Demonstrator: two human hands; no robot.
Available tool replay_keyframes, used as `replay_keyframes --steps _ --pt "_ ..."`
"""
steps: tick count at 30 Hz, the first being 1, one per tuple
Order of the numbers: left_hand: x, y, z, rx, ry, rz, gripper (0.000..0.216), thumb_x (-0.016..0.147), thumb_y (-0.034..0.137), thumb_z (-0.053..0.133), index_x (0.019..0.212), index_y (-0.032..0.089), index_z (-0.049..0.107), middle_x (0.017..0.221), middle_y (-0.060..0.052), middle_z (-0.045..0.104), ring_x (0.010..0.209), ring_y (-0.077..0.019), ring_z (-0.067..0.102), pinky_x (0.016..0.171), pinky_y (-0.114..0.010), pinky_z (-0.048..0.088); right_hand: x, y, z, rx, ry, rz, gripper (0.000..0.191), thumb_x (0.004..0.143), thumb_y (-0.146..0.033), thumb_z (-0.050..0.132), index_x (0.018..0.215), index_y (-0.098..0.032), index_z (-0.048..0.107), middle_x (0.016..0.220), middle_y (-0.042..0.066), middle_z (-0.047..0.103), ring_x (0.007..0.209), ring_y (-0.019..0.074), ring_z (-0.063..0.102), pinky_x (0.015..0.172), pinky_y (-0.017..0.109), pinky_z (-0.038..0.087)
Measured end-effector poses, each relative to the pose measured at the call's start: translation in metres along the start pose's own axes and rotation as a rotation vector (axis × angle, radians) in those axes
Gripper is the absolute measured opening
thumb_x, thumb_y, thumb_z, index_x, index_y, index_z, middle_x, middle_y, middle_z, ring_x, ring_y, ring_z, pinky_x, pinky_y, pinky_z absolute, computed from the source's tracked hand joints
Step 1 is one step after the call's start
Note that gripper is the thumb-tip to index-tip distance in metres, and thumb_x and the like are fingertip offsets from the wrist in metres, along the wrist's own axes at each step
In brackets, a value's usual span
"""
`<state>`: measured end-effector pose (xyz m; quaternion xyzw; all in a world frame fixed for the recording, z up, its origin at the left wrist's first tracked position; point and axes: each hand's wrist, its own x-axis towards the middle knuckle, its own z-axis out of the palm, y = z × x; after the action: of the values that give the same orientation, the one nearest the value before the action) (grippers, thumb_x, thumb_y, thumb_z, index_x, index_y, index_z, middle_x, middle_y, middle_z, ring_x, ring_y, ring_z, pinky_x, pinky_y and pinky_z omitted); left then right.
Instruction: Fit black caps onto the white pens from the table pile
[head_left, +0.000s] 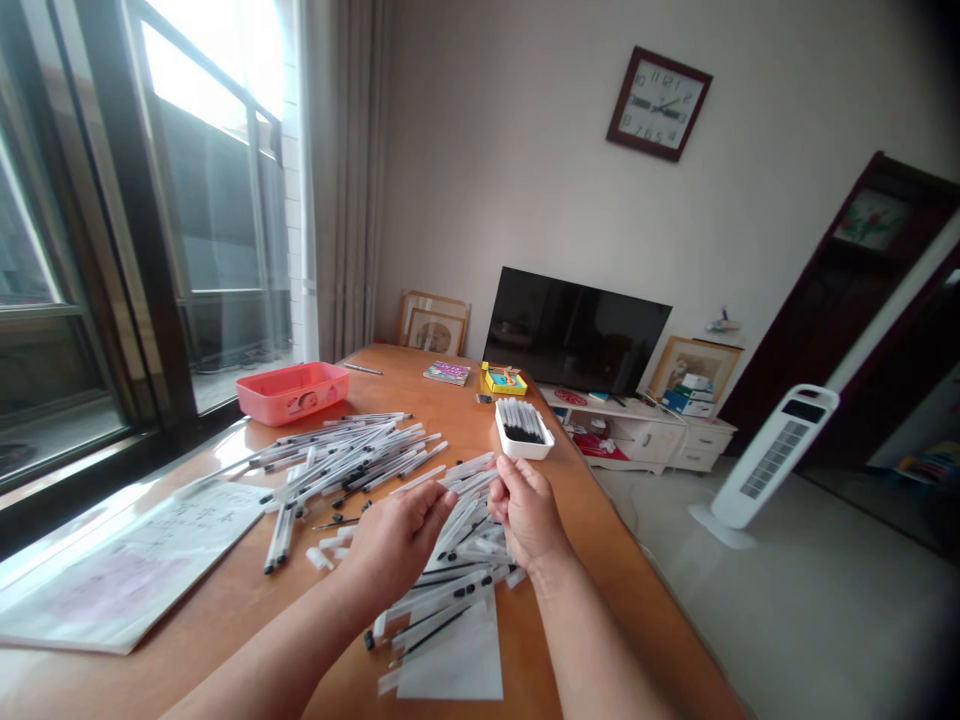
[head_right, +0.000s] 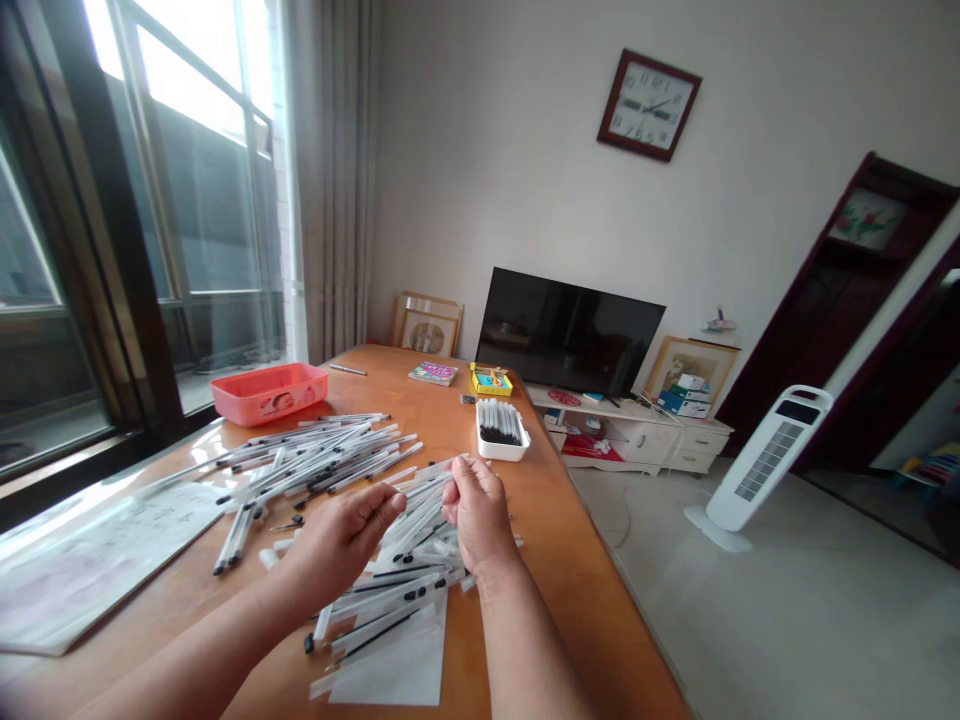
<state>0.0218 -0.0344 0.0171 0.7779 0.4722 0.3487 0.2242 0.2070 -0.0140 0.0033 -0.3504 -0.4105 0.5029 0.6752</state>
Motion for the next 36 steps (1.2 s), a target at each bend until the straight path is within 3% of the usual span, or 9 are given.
replay_keyframes --steps 8,14,17,21,24,29,36 --pt "0.006 -0.007 -0.003 -0.635 -0.239 -0.282 0.052 0.092 0.067 0.051 0.082 0.018 0.061 0.055 0.009 0.027 0.052 -0.0098 0.021 0.050 -0.024 0.016 -0.001 0.002 -0.001 0.006 -0.055 -0.007 0.033 0.088 -0.050 0.072 0.086 -0.017 0.067 0.056 -0.005 0.050 0.045 0.0060 0.033 0.043 0.020 0.026" --pt "0.004 -0.011 -0.007 -0.956 -0.392 -0.451 0.047 0.086 0.066 0.061 0.079 0.020 0.057 0.049 0.013 0.019 0.047 -0.0080 0.007 0.046 -0.026 0.008 -0.003 0.001 -0.001 0.008 -0.092 0.001 0.035 0.088 -0.052 0.072 0.088 -0.018 0.067 0.057 -0.004 0.051 0.046 0.0064 0.033 0.044 0.020 0.026" --pt "0.003 -0.011 -0.003 -0.892 -0.367 -0.415 0.050 0.088 0.068 0.057 0.078 0.019 0.058 0.047 0.011 0.026 0.046 -0.0083 0.014 0.046 -0.024 0.013 -0.002 0.003 0.000 -0.025 -0.059 -0.010 0.037 0.087 -0.055 0.072 0.087 -0.018 0.066 0.056 -0.005 0.049 0.047 0.0068 0.033 0.044 0.019 0.025" --pt "0.002 -0.005 0.005 -0.648 -0.237 -0.222 0.049 0.090 0.066 0.055 0.083 0.018 0.061 0.059 0.005 0.046 0.055 -0.0108 0.036 0.052 -0.023 0.028 -0.002 0.005 0.002 -0.074 -0.016 -0.005 0.039 0.085 -0.056 0.075 0.086 -0.019 0.064 0.056 -0.005 0.049 0.048 0.0073 0.035 0.045 0.019 0.027" --pt "0.003 -0.001 0.009 -0.549 -0.151 -0.107 0.044 0.092 0.062 0.056 0.080 0.020 0.058 0.063 0.005 0.046 0.058 -0.0115 0.039 0.055 -0.023 0.033 -0.005 0.004 0.006 -0.006 -0.030 0.038 0.040 0.086 -0.058 0.074 0.089 -0.019 0.066 0.059 -0.004 0.053 0.048 0.0071 0.034 0.046 0.020 0.029" --pt "0.002 0.002 0.007 -0.511 -0.117 -0.100 0.045 0.096 0.061 0.047 0.085 0.020 0.062 0.059 0.005 0.042 0.056 -0.0128 0.037 0.054 -0.025 0.033 -0.009 0.000 0.012 0.101 -0.095 0.087 0.039 0.088 -0.056 0.073 0.094 -0.018 0.068 0.065 -0.002 0.057 0.050 0.0072 0.036 0.048 0.020 0.033" --pt "0.001 0.005 0.001 -0.402 -0.104 -0.047 0.042 0.096 0.058 0.049 0.080 0.021 0.060 0.061 0.004 0.047 0.058 -0.0137 0.042 0.056 -0.024 0.035 -0.008 -0.001 0.013 0.028 -0.017 0.065 0.043 0.085 -0.055 0.075 0.073 -0.019 0.057 0.052 -0.006 0.047 0.044 0.0059 0.028 0.043 0.020 0.019"
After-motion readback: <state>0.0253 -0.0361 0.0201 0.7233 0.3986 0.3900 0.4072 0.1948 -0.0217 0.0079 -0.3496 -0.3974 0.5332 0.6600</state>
